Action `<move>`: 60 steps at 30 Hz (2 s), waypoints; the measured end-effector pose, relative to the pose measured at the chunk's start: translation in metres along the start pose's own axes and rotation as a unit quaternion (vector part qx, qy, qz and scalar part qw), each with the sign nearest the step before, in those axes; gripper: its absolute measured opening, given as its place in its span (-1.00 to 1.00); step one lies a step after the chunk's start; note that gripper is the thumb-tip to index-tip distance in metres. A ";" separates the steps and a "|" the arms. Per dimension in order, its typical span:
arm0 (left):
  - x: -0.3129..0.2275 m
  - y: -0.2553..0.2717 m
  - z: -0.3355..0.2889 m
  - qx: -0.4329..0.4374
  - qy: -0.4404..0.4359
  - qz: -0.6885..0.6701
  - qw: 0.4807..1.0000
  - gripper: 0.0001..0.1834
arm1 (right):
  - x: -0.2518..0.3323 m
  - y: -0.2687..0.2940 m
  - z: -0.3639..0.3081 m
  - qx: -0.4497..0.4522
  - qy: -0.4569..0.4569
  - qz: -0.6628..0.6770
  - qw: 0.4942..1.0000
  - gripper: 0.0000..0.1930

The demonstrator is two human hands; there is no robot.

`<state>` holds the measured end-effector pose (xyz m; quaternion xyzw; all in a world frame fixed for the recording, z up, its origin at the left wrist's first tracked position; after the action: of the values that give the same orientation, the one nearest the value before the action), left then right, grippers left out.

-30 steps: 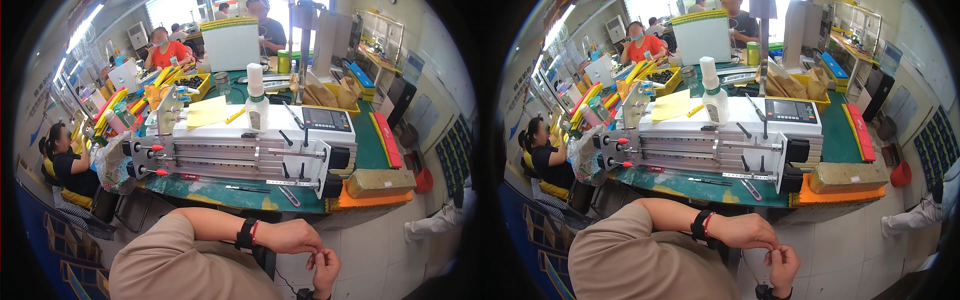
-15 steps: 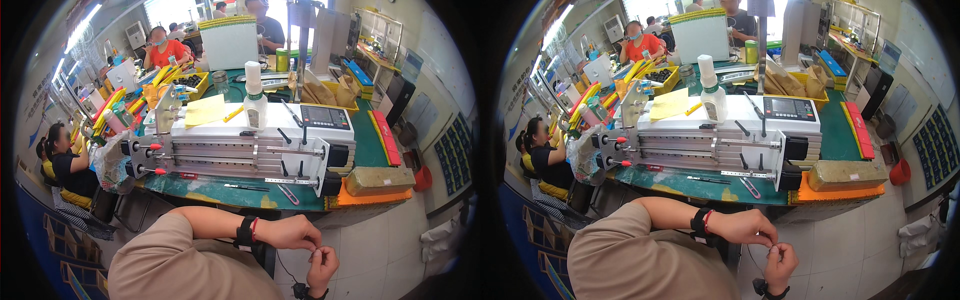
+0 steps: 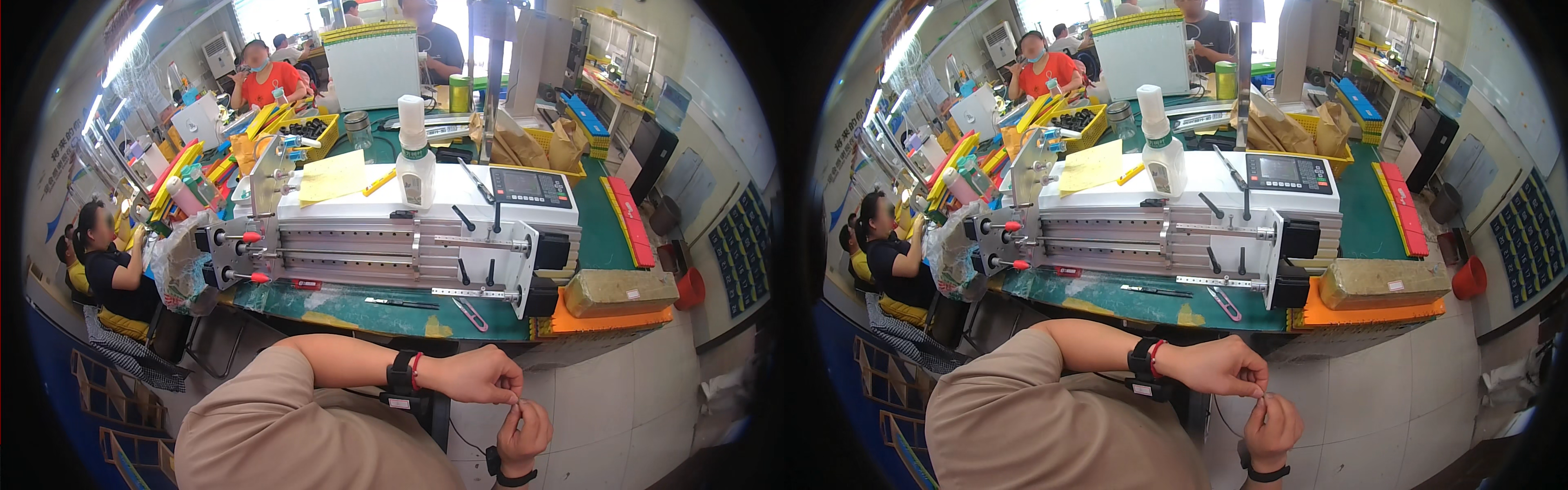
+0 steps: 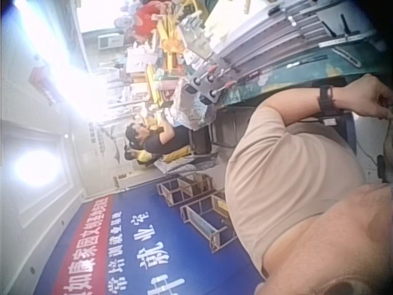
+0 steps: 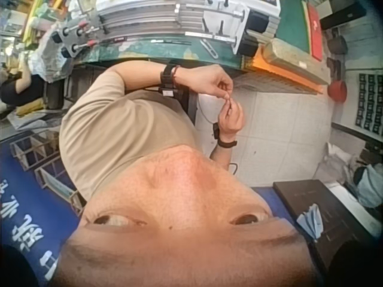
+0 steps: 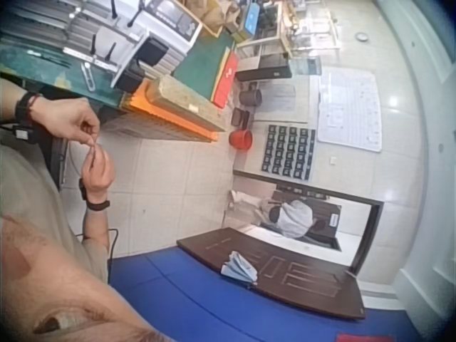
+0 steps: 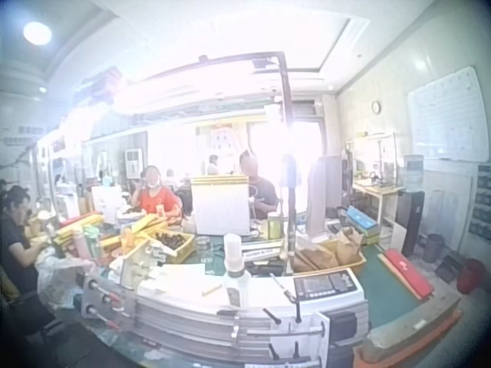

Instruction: Applying adhesive to small metal parts and using a stylus to position them on a sliding assembly jig.

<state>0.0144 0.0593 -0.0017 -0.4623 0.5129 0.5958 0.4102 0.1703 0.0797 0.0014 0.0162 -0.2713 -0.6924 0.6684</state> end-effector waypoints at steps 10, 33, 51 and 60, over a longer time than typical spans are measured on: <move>-0.006 -0.002 -0.002 0.010 -0.063 0.056 0.996 -0.85 | -0.035 -0.011 -0.007 0.080 -0.232 0.155 0.957 -0.90; -0.018 -0.010 -0.010 0.031 -0.158 0.037 0.986 -0.89 | -0.058 -0.040 -0.055 0.135 -0.504 0.469 0.712 -0.83; -0.017 -0.011 -0.011 0.029 -0.168 0.070 0.983 -0.89 | -0.060 -0.042 -0.051 0.137 -0.492 0.440 0.739 -0.91; -0.014 -0.011 -0.010 0.030 -0.153 0.075 0.985 -0.89 | -0.056 -0.041 -0.055 0.136 -0.494 0.434 0.741 -0.92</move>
<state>0.0297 0.0505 0.0093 -0.3135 0.4952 0.6730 0.4513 0.1601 0.1115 -0.0804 -0.3569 -0.6326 -0.1937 0.6595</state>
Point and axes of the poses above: each hand's wrist, its own z-axis towards the middle knuckle, its own y-axis out of the back of the hand, x = y × z, the point moved 10 cm from there along z, towards the middle knuckle, and after that the axes turned 11 degrees about -x, right-handed, at the moved point
